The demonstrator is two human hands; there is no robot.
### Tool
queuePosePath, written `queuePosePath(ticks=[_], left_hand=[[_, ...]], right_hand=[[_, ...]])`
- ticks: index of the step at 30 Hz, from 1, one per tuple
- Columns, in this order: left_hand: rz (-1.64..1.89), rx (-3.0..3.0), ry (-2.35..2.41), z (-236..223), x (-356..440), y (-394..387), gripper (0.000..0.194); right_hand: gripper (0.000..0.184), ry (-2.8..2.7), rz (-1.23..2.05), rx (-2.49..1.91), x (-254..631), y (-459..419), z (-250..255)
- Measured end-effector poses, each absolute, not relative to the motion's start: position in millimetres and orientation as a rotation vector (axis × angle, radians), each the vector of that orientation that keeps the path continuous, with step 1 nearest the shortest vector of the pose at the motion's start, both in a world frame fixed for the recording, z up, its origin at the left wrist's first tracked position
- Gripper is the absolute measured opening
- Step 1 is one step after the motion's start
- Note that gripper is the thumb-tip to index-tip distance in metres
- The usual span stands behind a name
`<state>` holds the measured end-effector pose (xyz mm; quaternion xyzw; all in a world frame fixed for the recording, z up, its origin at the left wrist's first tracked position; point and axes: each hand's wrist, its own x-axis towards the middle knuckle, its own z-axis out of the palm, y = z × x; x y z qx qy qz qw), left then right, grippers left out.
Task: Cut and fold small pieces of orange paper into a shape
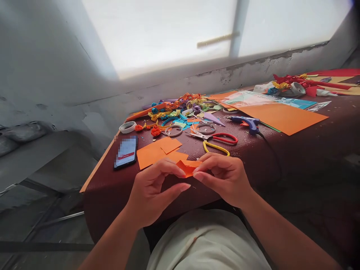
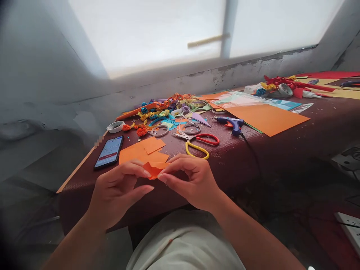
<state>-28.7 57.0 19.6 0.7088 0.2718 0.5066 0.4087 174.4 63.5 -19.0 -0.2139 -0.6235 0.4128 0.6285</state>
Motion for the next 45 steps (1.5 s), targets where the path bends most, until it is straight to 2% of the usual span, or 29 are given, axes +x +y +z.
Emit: queuePosePath(ticks=[4,8,12,20,27,32,38,45], left_hand=[[1.316,1.776,0.794,21.8,-22.6,57.7,0.015],[1.322,1.723,0.892,24.3,-17.2,54.7,0.012],[1.376,1.647,1.015,23.7,-11.2,49.8,0.009],[1.367,1.475,1.094,23.2,-4.9,48.7,0.018],[1.366,1.436,1.069,25.7,-5.8,48.3,0.030],[1.356,1.468,1.053,24.6,-7.7,46.2,0.030],[1.377,1.547,0.961,21.3,-7.4,48.4,0.010],[1.527,1.499,0.974,12.7,-2.6,52.3,0.012]], right_hand=[[0.020,-1.344,1.015,-0.515,173.8,61.8,-17.5],[0.007,-1.389,1.033,-0.537,172.1,61.9,-15.6],[0.016,-1.259,1.058,-0.600,165.6,61.1,-13.9],[0.029,-1.070,1.179,-0.682,160.5,58.8,-4.6],[0.021,-1.194,1.198,-0.718,166.0,59.3,-2.3],[0.016,-1.177,1.278,-0.664,167.0,59.1,0.8],[0.011,-1.247,1.231,-0.609,167.2,59.6,2.8],[0.018,-1.137,1.264,-0.657,167.7,59.6,-1.5]])
